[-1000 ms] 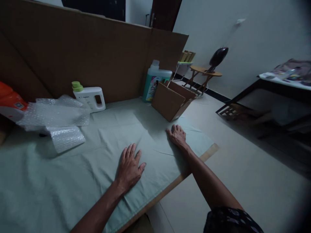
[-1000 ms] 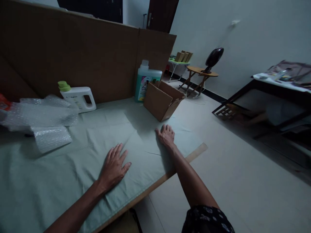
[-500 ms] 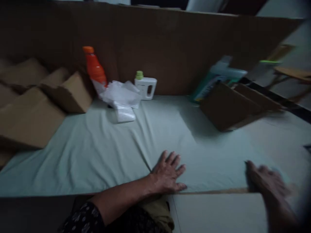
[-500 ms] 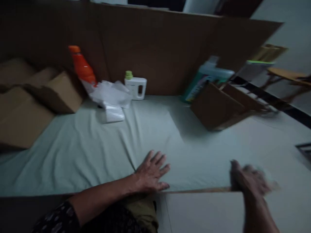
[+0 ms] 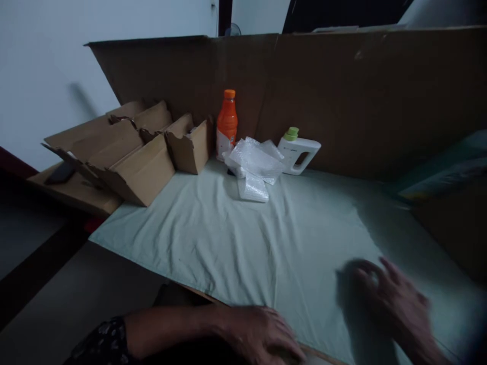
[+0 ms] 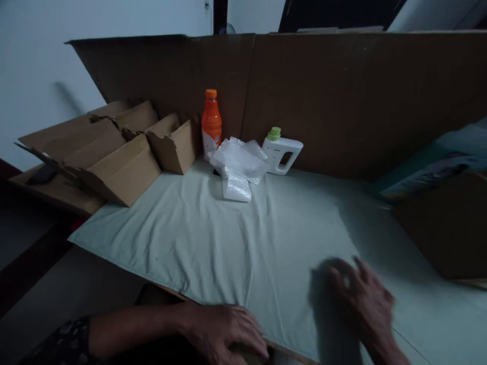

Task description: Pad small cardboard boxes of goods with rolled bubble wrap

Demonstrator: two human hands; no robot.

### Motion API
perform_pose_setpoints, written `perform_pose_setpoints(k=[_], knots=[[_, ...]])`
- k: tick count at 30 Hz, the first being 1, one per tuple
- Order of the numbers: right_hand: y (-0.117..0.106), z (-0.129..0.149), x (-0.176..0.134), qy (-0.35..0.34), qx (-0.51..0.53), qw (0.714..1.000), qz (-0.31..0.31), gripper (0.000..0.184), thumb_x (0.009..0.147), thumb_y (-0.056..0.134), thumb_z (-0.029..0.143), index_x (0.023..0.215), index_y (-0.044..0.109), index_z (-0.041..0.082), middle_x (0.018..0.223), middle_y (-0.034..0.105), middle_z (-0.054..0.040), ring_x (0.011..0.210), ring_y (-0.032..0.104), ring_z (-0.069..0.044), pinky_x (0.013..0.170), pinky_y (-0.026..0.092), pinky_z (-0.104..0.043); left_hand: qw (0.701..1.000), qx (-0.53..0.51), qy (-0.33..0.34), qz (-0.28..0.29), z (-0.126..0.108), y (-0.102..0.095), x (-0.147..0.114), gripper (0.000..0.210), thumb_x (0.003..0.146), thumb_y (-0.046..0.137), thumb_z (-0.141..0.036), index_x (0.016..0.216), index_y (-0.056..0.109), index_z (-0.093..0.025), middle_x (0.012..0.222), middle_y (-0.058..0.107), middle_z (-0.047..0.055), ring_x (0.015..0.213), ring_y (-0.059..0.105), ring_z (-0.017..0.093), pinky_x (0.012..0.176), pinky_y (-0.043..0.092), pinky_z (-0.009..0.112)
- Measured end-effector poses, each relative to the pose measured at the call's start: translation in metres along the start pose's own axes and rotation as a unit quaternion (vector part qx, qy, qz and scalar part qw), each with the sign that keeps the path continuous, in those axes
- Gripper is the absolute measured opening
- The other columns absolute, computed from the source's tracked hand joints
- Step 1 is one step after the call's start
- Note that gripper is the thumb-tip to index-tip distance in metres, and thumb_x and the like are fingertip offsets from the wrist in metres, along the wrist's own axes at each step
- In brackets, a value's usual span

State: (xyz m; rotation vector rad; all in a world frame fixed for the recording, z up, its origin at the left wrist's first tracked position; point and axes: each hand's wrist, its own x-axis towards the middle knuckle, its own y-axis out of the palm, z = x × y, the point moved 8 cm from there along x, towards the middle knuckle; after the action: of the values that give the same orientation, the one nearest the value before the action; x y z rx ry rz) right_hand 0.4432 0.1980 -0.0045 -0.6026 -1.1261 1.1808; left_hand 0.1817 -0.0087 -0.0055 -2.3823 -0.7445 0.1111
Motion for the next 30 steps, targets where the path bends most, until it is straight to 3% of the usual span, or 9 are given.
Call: perform_pose_setpoints(k=[2, 4, 8, 10, 12, 15, 19, 23, 30], knots=[[0.048, 0.065, 0.017, -0.074, 0.038, 0.995, 0.059, 0.048, 0.081, 0.042, 0.075, 0.113, 0.069, 0.051, 0.136, 0.063, -0.0134, 0.126, 0.06, -0.044, 0.098, 0.045, -0.074, 0.989, -0.079, -0.092, -0.088, 0.018, -0.042, -0.03, 0.057, 0.094, 0.051, -0.057, 0.139, 0.065, -0.025, 0.126, 0.076, 0.006, 0.117, 0.073, 0.022, 0.1, 0.058, 0.032], [0.089, 0.133, 0.031, -0.136, 0.06, 0.98, 0.133, 0.047, 0.09, 0.041, 0.063, 0.119, 0.068, 0.039, 0.137, 0.064, -0.0129, 0.126, 0.061, -0.042, 0.101, 0.046, -0.073, 0.96, -0.005, -0.18, -0.212, 0.034, -0.101, -0.065, 0.043, 0.097, 0.046, -0.051, 0.13, 0.069, -0.036, 0.123, 0.076, -0.001, 0.112, 0.074, 0.021, 0.098, 0.061, 0.039], [0.138, 0.232, 0.054, -0.201, 0.061, 0.964, 0.163, 0.047, 0.095, 0.045, 0.049, 0.132, 0.062, 0.025, 0.147, 0.059, -0.013, 0.138, 0.052, -0.036, 0.112, 0.043, -0.059, 0.823, 0.189, -0.293, -0.449, 0.05, -0.25, -0.133, 0.043, 0.089, 0.055, -0.036, 0.127, 0.068, -0.022, 0.145, 0.063, 0.011, 0.146, 0.049, 0.032, 0.124, 0.036, 0.058], [0.153, 0.256, 0.06, -0.217, 0.047, 0.962, 0.16, 0.048, 0.098, 0.045, 0.045, 0.138, 0.058, 0.021, 0.152, 0.055, -0.0138, 0.144, 0.046, -0.035, 0.116, 0.039, -0.056, 0.704, 0.3, -0.343, -0.544, 0.054, -0.323, -0.162, 0.051, 0.086, 0.058, -0.027, 0.134, 0.061, -0.012, 0.152, 0.055, 0.016, 0.156, 0.032, 0.033, 0.129, 0.023, 0.058], [0.159, 0.264, 0.063, -0.215, 0.042, 0.964, 0.147, 0.049, 0.1, 0.045, 0.043, 0.142, 0.055, 0.02, 0.154, 0.053, -0.0144, 0.146, 0.043, -0.034, 0.117, 0.037, -0.053, 0.66, 0.32, -0.358, -0.577, 0.067, -0.38, -0.174, 0.066, 0.083, 0.062, -0.022, 0.145, 0.049, -0.004, 0.165, 0.036, 0.021, 0.161, 0.012, 0.038, 0.13, 0.01, 0.061], [0.16, 0.259, 0.063, -0.202, 0.051, 0.968, 0.142, 0.048, 0.102, 0.044, 0.041, 0.143, 0.054, 0.019, 0.155, 0.053, -0.0145, 0.146, 0.044, -0.032, 0.117, 0.037, -0.051, 0.607, 0.358, -0.401, -0.586, 0.092, -0.433, -0.18, 0.062, 0.082, 0.069, -0.026, 0.139, 0.053, -0.008, 0.166, 0.034, 0.018, 0.16, 0.012, 0.041, 0.128, 0.012, 0.061], [0.157, 0.253, 0.062, -0.201, 0.06, 0.967, 0.147, 0.047, 0.103, 0.044, 0.042, 0.143, 0.056, 0.019, 0.153, 0.055, -0.013, 0.145, 0.045, -0.031, 0.116, 0.037, -0.048, 0.608, 0.365, -0.398, -0.582, 0.116, -0.454, -0.182, 0.019, 0.084, 0.061, -0.017, 0.099, 0.068, -0.009, 0.151, 0.054, 0.016, 0.154, 0.026, 0.042, 0.124, 0.017, 0.065], [0.156, 0.252, 0.063, -0.19, 0.082, 0.969, 0.139, 0.046, 0.103, 0.046, 0.04, 0.14, 0.058, 0.016, 0.151, 0.056, -0.0159, 0.145, 0.045, -0.031, 0.116, 0.036, -0.047, 0.615, 0.367, -0.364, -0.596, 0.106, -0.441, -0.199, 0.003, 0.077, 0.066, -0.012, 0.079, 0.065, -0.014, 0.147, 0.057, 0.018, 0.15, 0.032, 0.039, 0.125, 0.024, 0.061], [0.15, 0.242, 0.066, -0.152, 0.181, 0.967, 0.094, 0.035, 0.098, 0.049, 0.035, 0.126, 0.062, 0.018, 0.134, 0.068, -0.016, 0.127, 0.06, -0.029, 0.108, 0.042, -0.045, 0.652, 0.41, -0.248, -0.588, 0.023, -0.329, -0.232, 0.017, 0.086, 0.069, -0.028, 0.078, 0.064, -0.014, 0.156, 0.049, 0.019, 0.145, 0.048, 0.032, 0.123, 0.036, 0.052]])
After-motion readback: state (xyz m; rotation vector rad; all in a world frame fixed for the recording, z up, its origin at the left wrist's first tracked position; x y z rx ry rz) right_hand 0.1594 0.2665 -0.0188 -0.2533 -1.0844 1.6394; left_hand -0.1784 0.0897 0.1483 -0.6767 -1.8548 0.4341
